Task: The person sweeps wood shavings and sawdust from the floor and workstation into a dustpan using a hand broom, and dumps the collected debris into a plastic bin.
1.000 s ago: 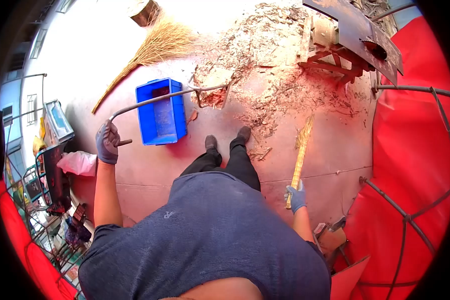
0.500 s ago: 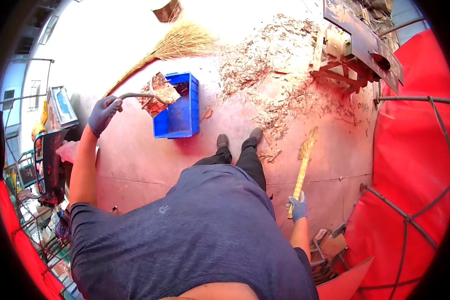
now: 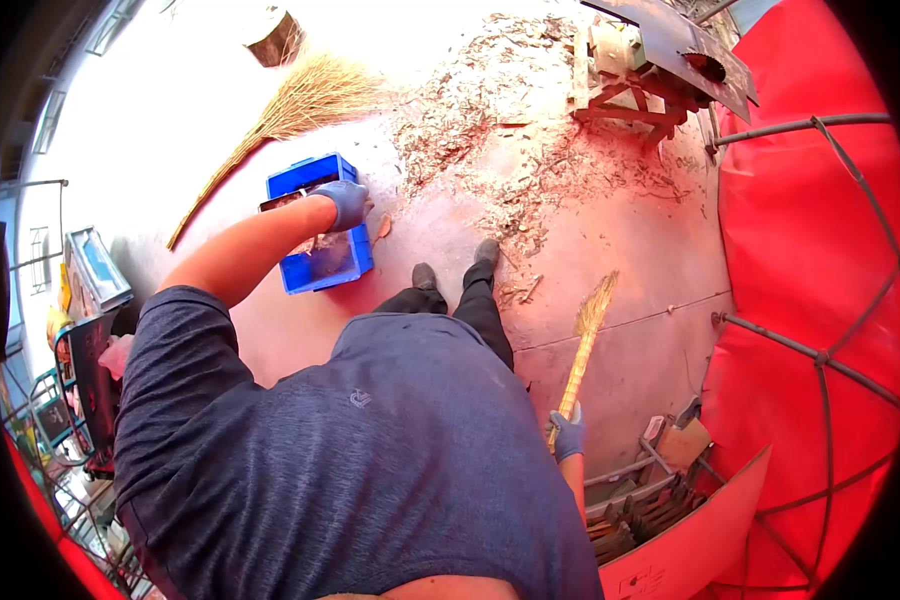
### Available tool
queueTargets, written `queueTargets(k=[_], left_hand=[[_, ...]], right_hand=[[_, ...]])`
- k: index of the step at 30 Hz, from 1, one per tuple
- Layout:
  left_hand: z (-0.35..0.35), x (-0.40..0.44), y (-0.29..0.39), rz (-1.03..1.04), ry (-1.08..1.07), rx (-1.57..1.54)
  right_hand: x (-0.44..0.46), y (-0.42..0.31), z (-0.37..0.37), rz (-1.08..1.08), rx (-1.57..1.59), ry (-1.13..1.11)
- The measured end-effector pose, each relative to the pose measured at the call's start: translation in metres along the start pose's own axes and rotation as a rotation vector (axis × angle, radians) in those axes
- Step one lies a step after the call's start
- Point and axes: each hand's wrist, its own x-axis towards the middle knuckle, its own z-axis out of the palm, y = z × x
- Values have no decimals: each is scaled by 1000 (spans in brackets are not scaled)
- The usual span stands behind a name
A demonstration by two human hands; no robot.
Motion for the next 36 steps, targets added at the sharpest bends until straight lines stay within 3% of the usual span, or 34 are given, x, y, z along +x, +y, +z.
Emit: queueTargets(k=[8, 11, 13, 15, 19, 22, 25, 29, 30, 33, 34, 35, 36], left_hand=[[15, 73, 17, 264, -131, 365], [-13, 66, 20, 104, -26, 248], [-32, 61, 8, 54, -22, 284], [-46, 54, -10, -62, 91, 46], [-85, 32, -20, -64, 41, 174], [-83, 23, -29, -83, 11, -26], [-88, 15, -27, -76, 4, 32], [-67, 22, -29, -106, -24, -39], [-55, 33, -34, -22, -11, 141], [-56, 23, -26, 87, -122, 265], [-57, 19, -23, 70, -138, 261], [-47, 22, -28, -26, -64, 66], [-53, 14, -27, 14, -121, 108]], right_hand=[[11, 127, -12, 50, 271, 17], [36, 166, -27, 21, 91, -36], [28, 152, -15, 26, 171, 13], [25, 129, -5, 23, 255, 72], [22, 44, 13, 5, 148, 39], [20, -1, 24, -14, 68, 14], [20, -39, 33, -12, 22, -13], [44, -47, 21, -32, 5, -41], [51, -48, 25, -32, 10, -44], [53, -63, 21, -2, -39, -83], [57, -67, 25, -17, -56, -64], [57, -66, 28, -25, -73, -42], [53, -71, 31, -21, -74, -39]])
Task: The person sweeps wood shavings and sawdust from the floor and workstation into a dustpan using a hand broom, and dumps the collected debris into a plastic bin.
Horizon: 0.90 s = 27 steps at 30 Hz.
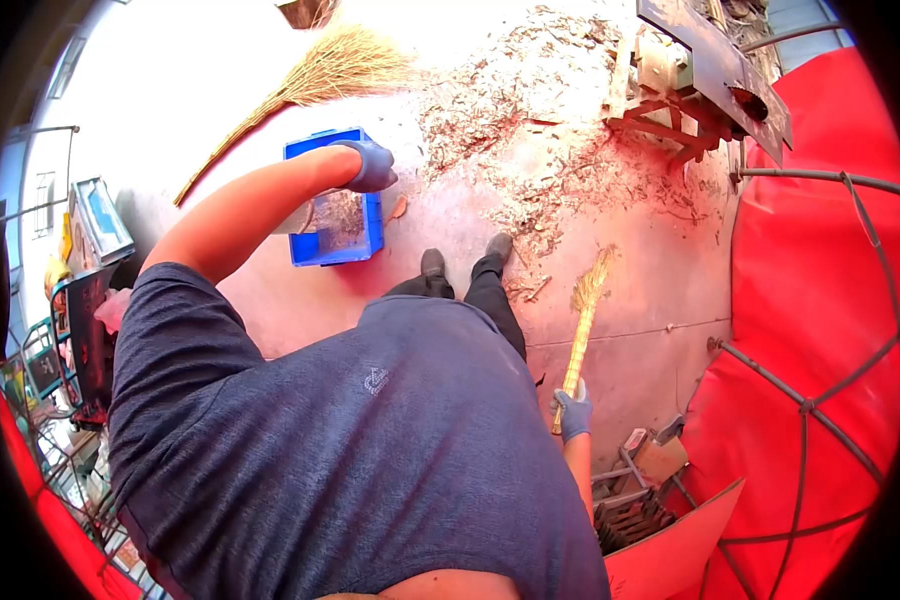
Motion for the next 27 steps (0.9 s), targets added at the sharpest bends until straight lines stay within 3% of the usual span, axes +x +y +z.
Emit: queueTargets(k=[1, 3, 5, 7, 9, 11, 15, 19, 23, 25, 27], left_hand=[[-12, -12, -1, 42, -53, 44], [-36, -32, -22, -146, 94, -215], [-55, -51, -65, -177, 308, -258], [-85, -103, -86, -271, 452, -490], [-95, -141, -121, -218, 598, -600], [-117, -201, -114, -292, 595, -798], [-104, -223, -123, -148, 796, -1048], [-86, -186, -122, -96, 751, -1223], [-76, -114, -109, -180, 652, -1236], [-82, -81, -83, -128, 698, -1353], [-83, -42, -85, -163, 732, -1241]], right_hand=[[-7, -11, 5, 0, -61, 5], [-11, -18, 10, -3, -124, 14], [-6, -19, 12, -4, -127, -17], [20, -1, 3, -83, -111, -46], [29, -6, 2, -168, -90, -54], [24, -41, 19, -112, -126, -24], [50, -92, 35, -113, -32, -38], [66, -178, 66, -180, -114, -70], [92, -261, 90, -269, -244, -113], [114, -302, 105, -303, -309, -149], [146, -339, 121, -291, -350, -212]])
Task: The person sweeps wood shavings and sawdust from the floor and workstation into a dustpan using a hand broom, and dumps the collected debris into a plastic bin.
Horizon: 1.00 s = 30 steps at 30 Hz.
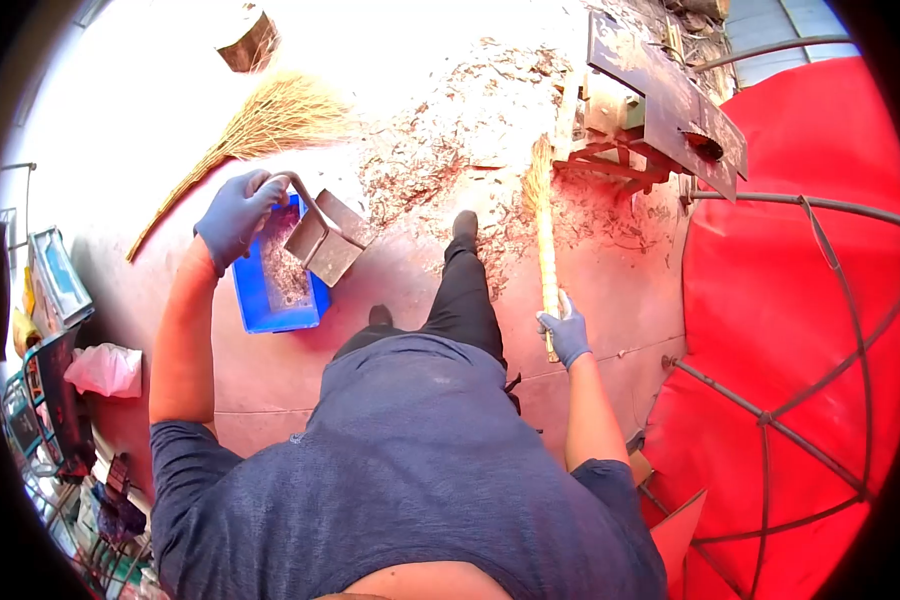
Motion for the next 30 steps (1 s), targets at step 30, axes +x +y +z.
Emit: queueTargets(k=[30], left_hand=[[165, 225, -11, -501, 229, 139]], right_hand=[[520, -263, -7, -286, -1046, -187]])
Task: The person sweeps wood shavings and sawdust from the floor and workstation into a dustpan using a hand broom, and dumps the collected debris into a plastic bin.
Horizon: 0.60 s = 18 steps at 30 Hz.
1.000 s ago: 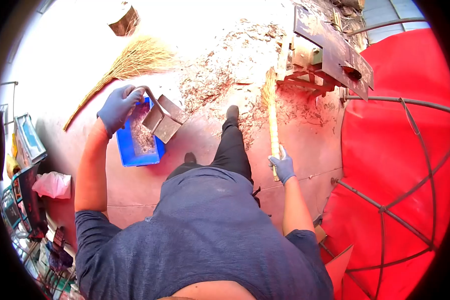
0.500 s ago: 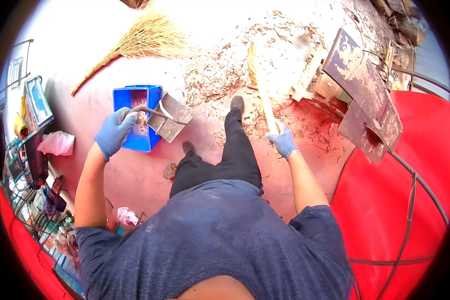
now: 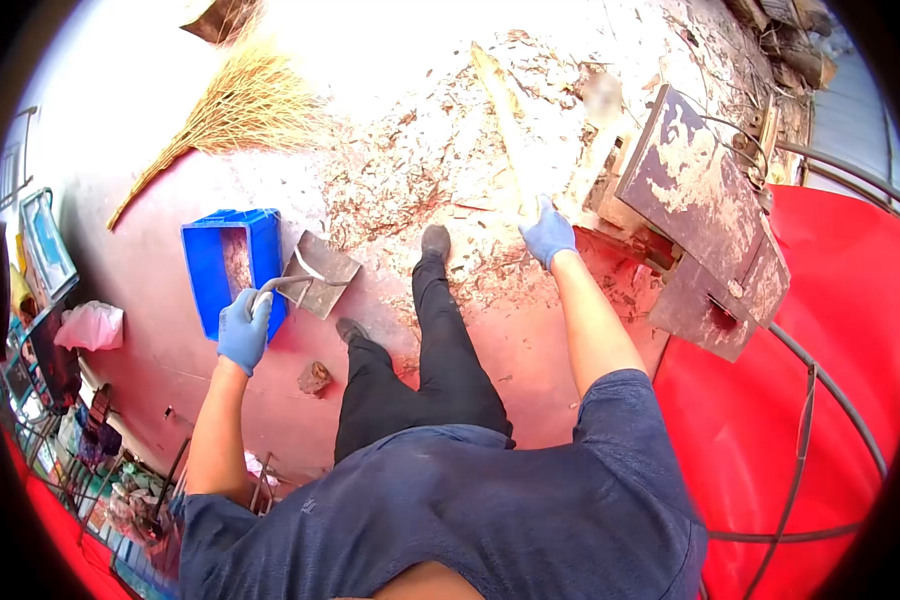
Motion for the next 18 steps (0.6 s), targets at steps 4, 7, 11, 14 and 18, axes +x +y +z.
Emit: queueTargets(k=[4, 7, 11, 14, 18], left_hand=[[10, 22, 15, 52, 58, -217], [8, 32, 27, 76, 75, -241], [-2, 42, 39, -22, 73, -307], [-3, 52, 57, -80, 120, -412], [-4, 41, 61, 71, 55, -180]], right_hand=[[107, -39, -19, 176, -228, 63], [181, -57, -46, 342, -91, 18], [278, -26, -40, 415, -77, 14], [312, -13, -33, 390, -111, -36], [310, -25, -2, 329, 58, -287]])
